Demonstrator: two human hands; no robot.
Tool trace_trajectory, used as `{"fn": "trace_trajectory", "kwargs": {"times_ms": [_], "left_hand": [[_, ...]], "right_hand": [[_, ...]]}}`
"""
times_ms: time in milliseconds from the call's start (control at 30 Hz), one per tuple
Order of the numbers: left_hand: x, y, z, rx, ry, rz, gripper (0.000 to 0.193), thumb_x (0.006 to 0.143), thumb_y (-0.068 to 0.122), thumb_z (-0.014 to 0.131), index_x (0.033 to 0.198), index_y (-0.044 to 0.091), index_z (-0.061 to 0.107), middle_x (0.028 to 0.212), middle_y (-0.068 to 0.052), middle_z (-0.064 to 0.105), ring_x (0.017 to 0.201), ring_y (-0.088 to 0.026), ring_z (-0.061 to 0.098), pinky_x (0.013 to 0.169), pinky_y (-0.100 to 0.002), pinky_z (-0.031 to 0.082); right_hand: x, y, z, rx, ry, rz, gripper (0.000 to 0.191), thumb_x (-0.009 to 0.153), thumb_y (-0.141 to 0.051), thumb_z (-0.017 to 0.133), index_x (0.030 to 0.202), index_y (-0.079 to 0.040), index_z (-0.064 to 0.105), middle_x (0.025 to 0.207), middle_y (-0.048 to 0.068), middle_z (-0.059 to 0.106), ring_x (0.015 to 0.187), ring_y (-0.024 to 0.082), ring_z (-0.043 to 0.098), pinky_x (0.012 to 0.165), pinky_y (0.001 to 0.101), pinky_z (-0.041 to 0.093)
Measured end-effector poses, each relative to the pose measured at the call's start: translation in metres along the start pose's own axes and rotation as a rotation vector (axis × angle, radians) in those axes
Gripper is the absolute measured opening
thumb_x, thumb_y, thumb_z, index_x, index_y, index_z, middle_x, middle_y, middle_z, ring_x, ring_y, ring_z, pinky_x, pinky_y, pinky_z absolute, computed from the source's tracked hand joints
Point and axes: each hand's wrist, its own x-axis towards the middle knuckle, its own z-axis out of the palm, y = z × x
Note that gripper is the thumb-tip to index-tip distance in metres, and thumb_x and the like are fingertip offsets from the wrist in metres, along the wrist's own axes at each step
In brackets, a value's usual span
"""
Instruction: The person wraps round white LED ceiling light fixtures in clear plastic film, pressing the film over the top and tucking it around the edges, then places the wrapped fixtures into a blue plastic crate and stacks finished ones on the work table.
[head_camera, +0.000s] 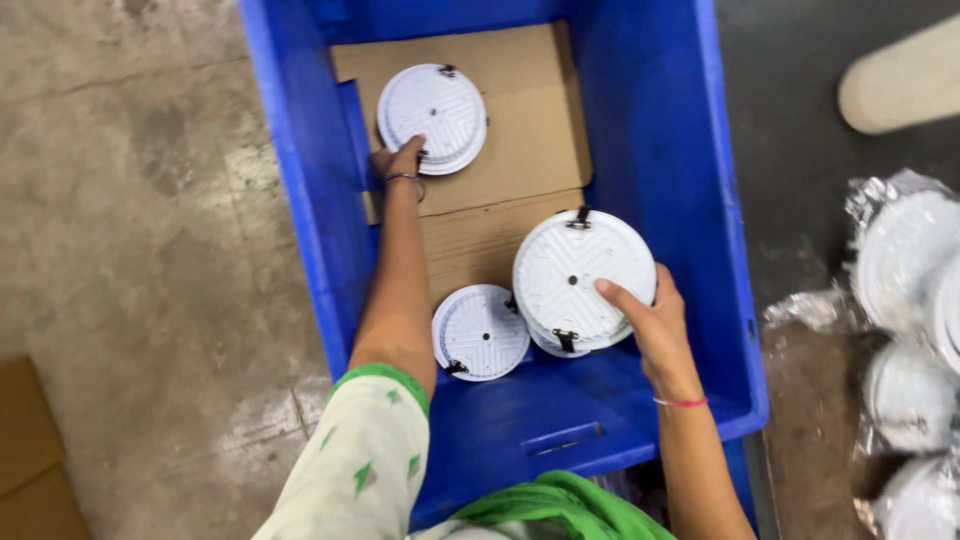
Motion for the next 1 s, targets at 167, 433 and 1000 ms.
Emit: {"fn": "trace_trajectory", "kwargs": {"times_ms": [167, 433, 1000], "left_hand": [[-0.021, 0.002, 0.003, 0.034, 0.096, -0.16, 0.053, 0.058, 0.016, 0.097, 0.096, -0.008, 0.067, 0.094, -0.015, 0.072, 0.077, -0.023, 0.067, 0.066, -0.039, 0.056], [-0.062, -0.016, 0.006, -0.653, -0.256, -0.375, 0.035, 0.074, -0.004, 0.086, 0.102, -0.008, 0.066, 0.097, -0.016, 0.069, 0.083, -0.029, 0.072, 0.075, -0.047, 0.066], [-0.127, -0.029, -0.017, -0.325, -0.781, -0.36, 0.053, 0.089, 0.027, 0.08, 0.135, 0.008, 0.061, 0.141, -0.009, 0.065, 0.133, -0.029, 0.061, 0.119, -0.049, 0.05]], "right_hand": [[-0.002, -0.002, -0.001, -0.076, 0.011, 0.012, 0.062, 0.074, -0.022, 0.085, 0.123, 0.005, 0.059, 0.114, 0.017, 0.071, 0.103, 0.021, 0.07, 0.087, 0.0327, 0.057], [0.0, 0.009, -0.004, -0.253, 0.132, -0.059, 0.071, 0.07, -0.039, 0.087, 0.126, -0.002, 0.061, 0.113, 0.015, 0.074, 0.105, 0.025, 0.073, 0.091, 0.0359, 0.056], [-0.028, 0.003, -0.019, 0.584, 0.053, -0.171, 0.071, 0.075, -0.03, 0.088, 0.131, 0.001, 0.058, 0.119, 0.012, 0.071, 0.111, 0.021, 0.068, 0.097, 0.034, 0.055]]}}
